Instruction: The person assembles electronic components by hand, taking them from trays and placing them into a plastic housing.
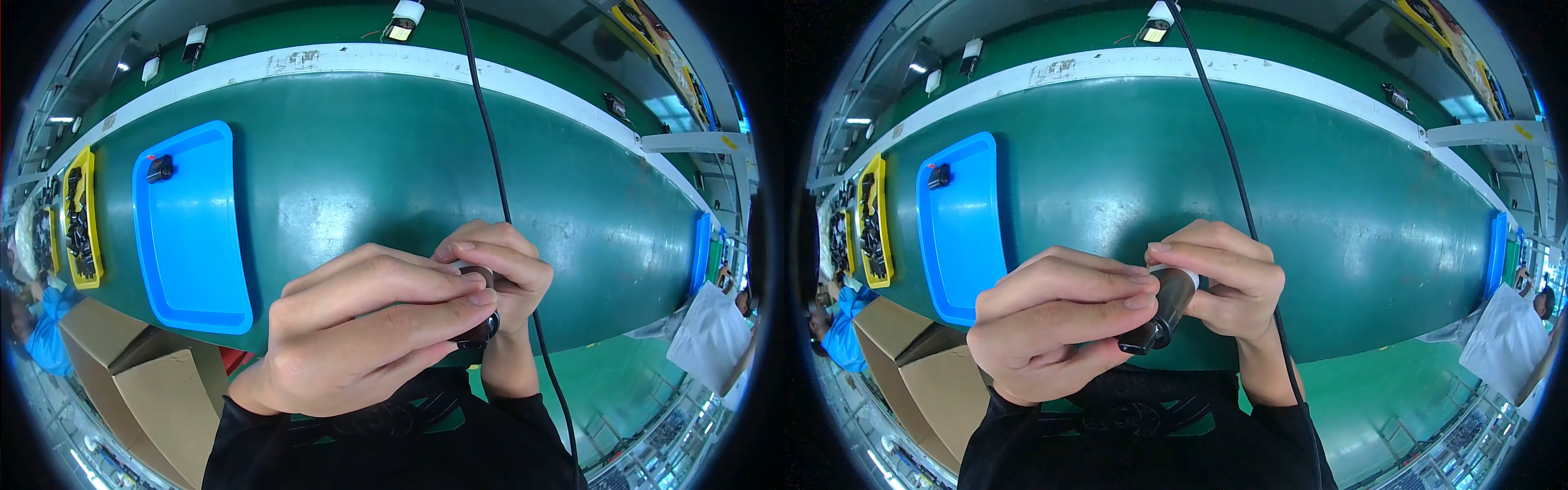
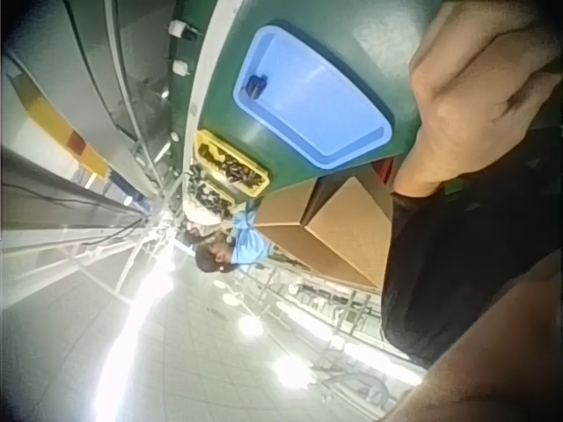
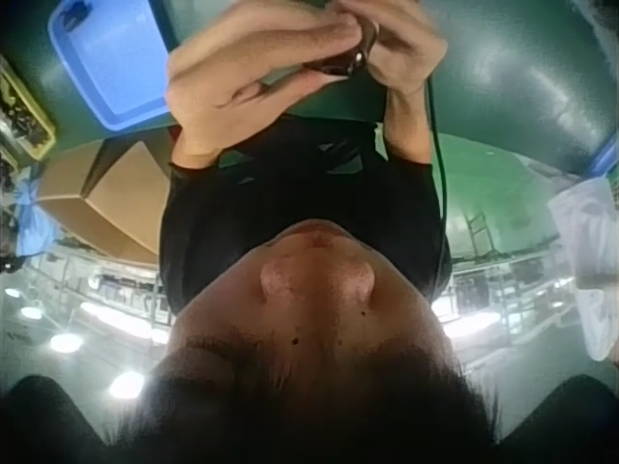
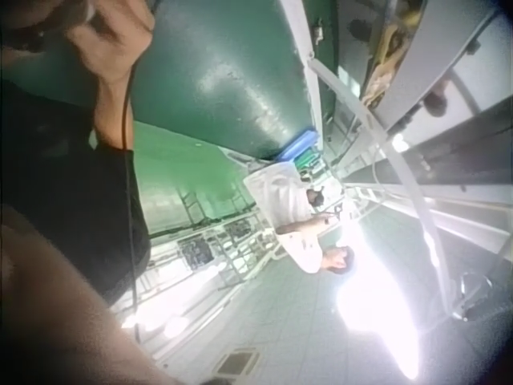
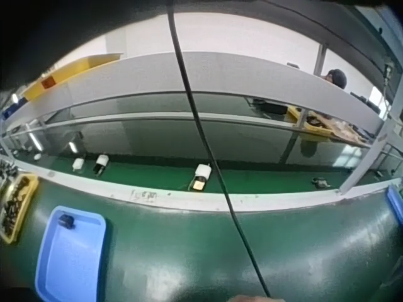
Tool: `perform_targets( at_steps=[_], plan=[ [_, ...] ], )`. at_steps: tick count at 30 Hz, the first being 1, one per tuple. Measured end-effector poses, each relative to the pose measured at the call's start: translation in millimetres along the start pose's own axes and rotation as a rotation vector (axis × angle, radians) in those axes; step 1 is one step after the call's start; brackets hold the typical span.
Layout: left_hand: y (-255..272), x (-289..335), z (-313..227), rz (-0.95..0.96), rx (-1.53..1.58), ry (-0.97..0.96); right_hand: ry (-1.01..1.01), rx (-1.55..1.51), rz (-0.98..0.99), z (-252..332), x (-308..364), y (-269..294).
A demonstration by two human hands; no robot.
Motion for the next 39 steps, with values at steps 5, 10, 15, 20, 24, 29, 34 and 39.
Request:
perform_targets(
  at_steps=[5, 10, 15, 20, 24, 29, 34, 39],
  plan=[
    [-0.7, -1.0, 0.5, 0.002, -0.011, 0.033, 0.074, 0.087, 0.009, 0.8, -1.6, 2.5],
    [-2.2, -0.4, -1.0, 0.008, -0.03, 0.012, 0.063, 0.162, -0.01, 8.1, -1.9, 1.8],
    [0.3, -1.9, -1.3, 0.023, 0.002, 0.028, 0.16, 0.236, 0.026, 9.0, -6.2, 3.3],
    [0.8, -0.8, -3.0, 0.028, -0.015, 0.052, 0.094, 0.198, 0.021, 13.2, -5.0, -1.7],
    [8.8, 1.3, 11.5, 0.0, 0.081, 0.364, -0.145, 0.279, 0.126, 26.6, -14.8, 0.0],
    [10.8, 15.7, 43.1, -0.17, 0.429, 0.505, -0.644, -0.043, 0.137, 4.8, -4.0, 15.4],
    [-0.6, 28.4, 57.5, -0.116, 0.734, 0.75, -0.662, 0.057, 0.332, -3.2, -4.9, 19.9],
    [-1.1, 29.2, 48.4, -0.123, 0.674, 0.839, -0.583, 0.14, 0.274, 2.1, -14.0, 15.8]
  ],
)
Point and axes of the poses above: each hand's wrist, its own x-axis away from the middle knuckle, its own y-axis out of the back of the hand, z = x × y, the point moved 4 cm from there along -x, towards the middle knuckle, and after that the axes turned 4 degrees about x, right-handed, at the moved point
